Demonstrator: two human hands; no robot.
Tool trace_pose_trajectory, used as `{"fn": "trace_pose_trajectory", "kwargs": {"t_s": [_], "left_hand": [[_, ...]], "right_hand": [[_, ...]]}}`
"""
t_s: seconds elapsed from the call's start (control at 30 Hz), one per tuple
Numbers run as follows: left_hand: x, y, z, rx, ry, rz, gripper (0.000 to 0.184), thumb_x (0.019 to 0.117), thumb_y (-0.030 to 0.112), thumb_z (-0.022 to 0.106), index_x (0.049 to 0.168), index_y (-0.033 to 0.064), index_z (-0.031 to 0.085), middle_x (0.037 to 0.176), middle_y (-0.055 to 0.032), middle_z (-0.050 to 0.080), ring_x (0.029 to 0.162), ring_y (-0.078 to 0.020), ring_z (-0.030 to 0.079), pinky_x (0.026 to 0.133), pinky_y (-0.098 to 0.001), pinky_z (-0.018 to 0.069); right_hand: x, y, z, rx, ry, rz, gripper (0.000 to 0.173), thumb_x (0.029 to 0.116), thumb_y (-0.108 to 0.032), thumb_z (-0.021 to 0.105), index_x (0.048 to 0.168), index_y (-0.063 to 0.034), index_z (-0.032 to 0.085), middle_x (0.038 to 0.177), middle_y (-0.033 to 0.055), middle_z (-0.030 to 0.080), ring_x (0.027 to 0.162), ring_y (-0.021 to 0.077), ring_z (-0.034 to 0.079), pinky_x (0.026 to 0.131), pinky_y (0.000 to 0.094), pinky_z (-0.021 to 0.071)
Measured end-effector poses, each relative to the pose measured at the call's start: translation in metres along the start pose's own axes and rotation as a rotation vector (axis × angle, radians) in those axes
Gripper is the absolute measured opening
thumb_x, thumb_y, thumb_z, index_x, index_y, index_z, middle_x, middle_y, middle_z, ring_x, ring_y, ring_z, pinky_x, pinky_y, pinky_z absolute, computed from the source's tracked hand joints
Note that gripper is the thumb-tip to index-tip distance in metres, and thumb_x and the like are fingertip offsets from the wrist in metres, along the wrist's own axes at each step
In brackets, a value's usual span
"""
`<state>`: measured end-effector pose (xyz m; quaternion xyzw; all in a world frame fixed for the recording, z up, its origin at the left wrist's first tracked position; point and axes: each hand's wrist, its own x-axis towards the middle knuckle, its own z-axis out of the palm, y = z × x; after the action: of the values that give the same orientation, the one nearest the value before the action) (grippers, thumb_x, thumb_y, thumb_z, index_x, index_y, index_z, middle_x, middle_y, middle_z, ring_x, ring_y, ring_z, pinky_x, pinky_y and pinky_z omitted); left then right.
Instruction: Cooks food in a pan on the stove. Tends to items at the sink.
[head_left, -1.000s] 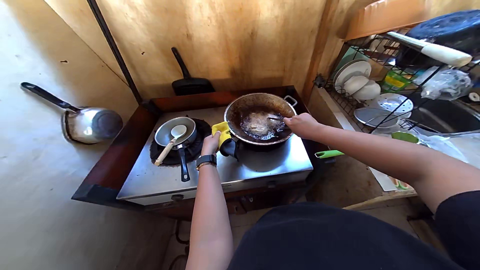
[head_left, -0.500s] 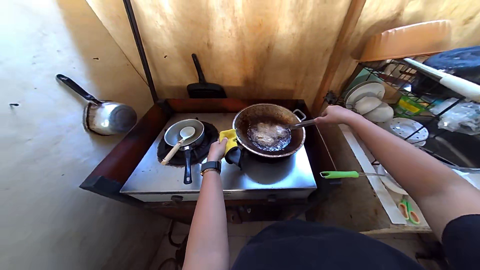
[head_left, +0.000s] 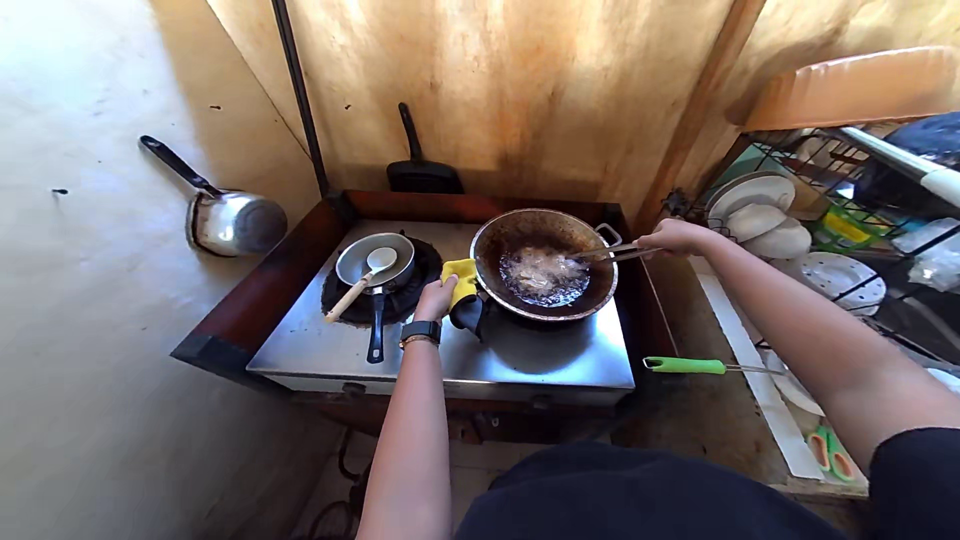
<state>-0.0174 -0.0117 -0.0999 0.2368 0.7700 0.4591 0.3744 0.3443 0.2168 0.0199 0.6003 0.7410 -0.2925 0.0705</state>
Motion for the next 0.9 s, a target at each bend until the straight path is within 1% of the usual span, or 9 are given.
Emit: {"fn": "trace_pose_trajectory", "kwargs": {"t_s": [0.07, 0.13, 0.23, 0.3, 0.43, 0.5, 0.57, 0.7, 0.9], "left_hand": [[0.001, 0.002, -0.001, 0.006, -0.001, -0.007, 0.048, 0.1111, 0.036, 0.043, 0.126, -0.0057, 0.06, 0.118, -0.025, 0.064, 0.105, -0.0303, 0.063, 0.095, -0.0482, 0.0488], [0.001, 0.002, -0.001, 0.019, -0.005, -0.006, 0.047, 0.111, 0.036, 0.043, 0.125, -0.0056, 0.06, 0.116, -0.0245, 0.063, 0.103, -0.0292, 0.062, 0.093, -0.0474, 0.0488], [0.001, 0.002, 0.0, 0.014, 0.0, -0.002, 0.047, 0.111, 0.036, 0.043, 0.126, -0.0054, 0.061, 0.117, -0.0245, 0.064, 0.103, -0.0293, 0.062, 0.094, -0.0475, 0.0492], [0.0, 0.002, 0.0, 0.012, -0.002, -0.007, 0.047, 0.1111, 0.036, 0.043, 0.126, -0.005, 0.061, 0.116, -0.0238, 0.064, 0.102, -0.0285, 0.062, 0.093, -0.0467, 0.0492], [0.001, 0.004, -0.001, 0.02, -0.006, -0.017, 0.048, 0.1112, 0.036, 0.043, 0.126, -0.0057, 0.06, 0.118, -0.0246, 0.063, 0.105, -0.0296, 0.062, 0.095, -0.0471, 0.049], [0.003, 0.002, -0.001, 0.037, -0.006, -0.015, 0.048, 0.1113, 0.036, 0.043, 0.126, -0.0064, 0.06, 0.118, -0.0256, 0.063, 0.105, -0.0306, 0.062, 0.095, -0.048, 0.0482], [0.003, 0.0, 0.0, 0.042, -0.002, -0.008, 0.048, 0.1112, 0.036, 0.043, 0.124, -0.0065, 0.061, 0.116, -0.0254, 0.063, 0.103, -0.0302, 0.062, 0.093, -0.0478, 0.0485], [0.003, 0.002, -0.001, 0.031, -0.003, -0.014, 0.05, 0.1111, 0.038, 0.043, 0.125, -0.0063, 0.06, 0.119, -0.026, 0.063, 0.107, -0.0313, 0.063, 0.096, -0.0488, 0.0487], [0.001, 0.003, 0.0, 0.033, -0.002, -0.016, 0.049, 0.1112, 0.037, 0.042, 0.125, -0.0064, 0.06, 0.117, -0.0253, 0.063, 0.105, -0.0304, 0.063, 0.095, -0.0481, 0.0491]], "right_hand": [[0.005, 0.0, 0.006, 0.029, 0.002, -0.002, 0.045, 0.1047, -0.041, 0.058, 0.084, -0.0024, 0.068, 0.065, 0.0039, 0.052, 0.054, 0.0131, 0.039, 0.057, 0.0359, 0.0375], [0.007, 0.002, 0.009, 0.049, 0.002, -0.007, 0.044, 0.1043, -0.04, 0.058, 0.083, -0.0027, 0.068, 0.064, 0.0036, 0.051, 0.054, 0.0132, 0.039, 0.056, 0.0361, 0.0374], [0.001, 0.003, -0.001, 0.04, -0.011, -0.017, 0.044, 0.1049, -0.039, 0.058, 0.082, -0.003, 0.068, 0.063, 0.0029, 0.051, 0.052, 0.0119, 0.038, 0.055, 0.0345, 0.0363], [-0.001, 0.002, -0.006, 0.026, -0.004, -0.012, 0.043, 0.1045, -0.039, 0.058, 0.08, -0.0043, 0.067, 0.059, 0.0007, 0.049, 0.048, 0.0096, 0.036, 0.051, 0.0307, 0.0342], [0.004, -0.003, 0.014, 0.03, 0.006, -0.001, 0.044, 0.1049, -0.041, 0.058, 0.083, -0.0048, 0.069, 0.061, -0.0002, 0.048, 0.051, 0.0092, 0.035, 0.054, 0.0308, 0.0343], [0.009, 0.0, 0.021, 0.041, -0.006, -0.007, 0.046, 0.1057, -0.043, 0.056, 0.085, -0.004, 0.07, 0.063, 0.0015, 0.049, 0.054, 0.011, 0.036, 0.056, 0.0333, 0.0355], [0.009, 0.007, 0.021, 0.045, -0.015, -0.014, 0.048, 0.1061, -0.044, 0.054, 0.084, -0.004, 0.069, 0.062, 0.0017, 0.048, 0.053, 0.0111, 0.036, 0.055, 0.0331, 0.0346], [0.003, 0.004, 0.017, 0.049, 0.002, 0.004, 0.047, 0.1052, -0.045, 0.055, 0.084, -0.0065, 0.069, 0.06, -0.001, 0.048, 0.049, 0.008, 0.034, 0.051, 0.0281, 0.0312], [0.005, 0.005, 0.018, 0.061, 0.005, -0.074, 0.044, 0.1052, -0.042, 0.058, 0.084, -0.0046, 0.069, 0.061, -0.0009, 0.047, 0.051, 0.0082, 0.035, 0.053, 0.0295, 0.0335]]}}
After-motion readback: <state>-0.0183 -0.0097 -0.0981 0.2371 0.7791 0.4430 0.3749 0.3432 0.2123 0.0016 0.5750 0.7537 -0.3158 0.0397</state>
